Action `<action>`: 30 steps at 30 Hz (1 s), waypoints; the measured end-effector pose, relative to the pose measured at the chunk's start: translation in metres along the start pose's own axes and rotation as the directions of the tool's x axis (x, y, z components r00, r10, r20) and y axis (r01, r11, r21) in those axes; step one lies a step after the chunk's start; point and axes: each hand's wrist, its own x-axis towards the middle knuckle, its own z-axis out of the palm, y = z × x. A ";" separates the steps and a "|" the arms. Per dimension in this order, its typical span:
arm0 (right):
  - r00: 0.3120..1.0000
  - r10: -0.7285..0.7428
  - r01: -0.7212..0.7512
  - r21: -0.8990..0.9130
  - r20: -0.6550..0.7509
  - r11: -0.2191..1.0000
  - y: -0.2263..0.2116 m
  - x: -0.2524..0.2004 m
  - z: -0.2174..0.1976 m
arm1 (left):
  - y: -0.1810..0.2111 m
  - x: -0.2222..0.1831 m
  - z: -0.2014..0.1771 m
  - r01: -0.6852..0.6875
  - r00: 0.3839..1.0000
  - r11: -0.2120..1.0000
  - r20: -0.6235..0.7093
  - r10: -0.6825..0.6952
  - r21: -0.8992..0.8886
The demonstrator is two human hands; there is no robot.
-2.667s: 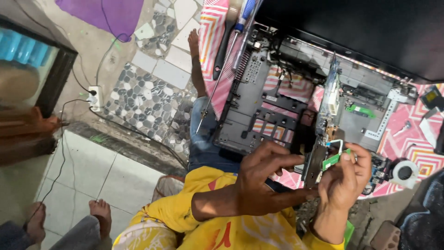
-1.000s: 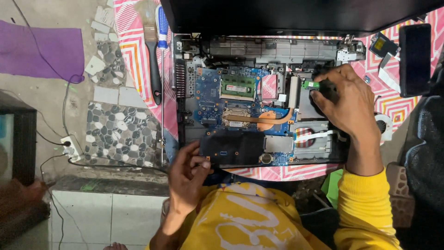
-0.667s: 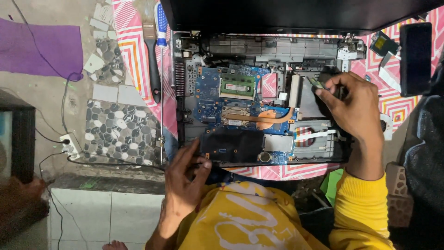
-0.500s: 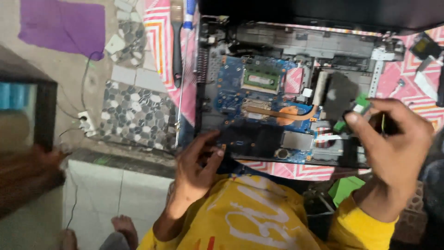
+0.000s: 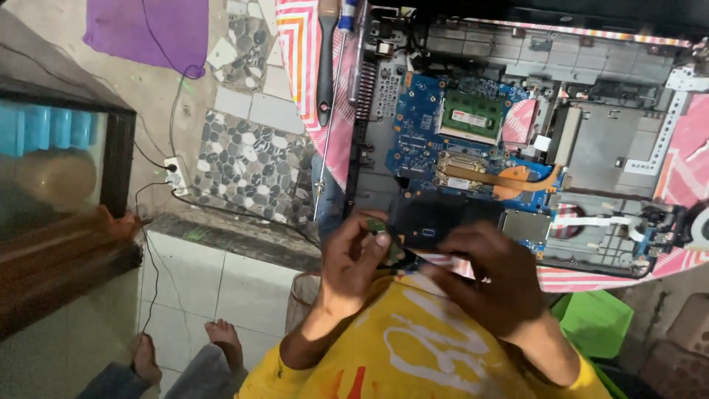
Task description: Disassembling a laptop and attempting to install a RAM module into the motherboard slot.
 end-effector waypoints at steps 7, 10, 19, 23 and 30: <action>0.786 0.505 -0.466 0.195 -0.358 0.863 0.078 -0.107 0.002 | 0.004 0.005 0.000 0.033 0.999 0.998 -0.028 -0.034 -0.049; 0.838 0.545 -0.411 0.688 0.028 0.598 0.107 -0.127 0.034 | 0.003 0.008 0.001 0.016 1.000 0.996 0.012 -0.015 -0.086; 0.950 0.273 -0.187 0.978 0.155 0.097 0.077 -0.098 0.048 | -0.008 0.006 -0.002 0.136 0.985 0.986 0.120 -0.124 -0.095; 0.748 0.586 -0.257 0.950 0.311 -0.176 0.105 -0.108 0.058 | -0.009 0.005 0.009 0.181 0.963 0.976 0.225 -0.151 -0.120; 0.732 0.667 -0.304 0.942 0.139 0.138 0.072 -0.076 0.054 | -0.008 0.003 0.009 0.132 0.974 0.957 0.214 -0.077 -0.257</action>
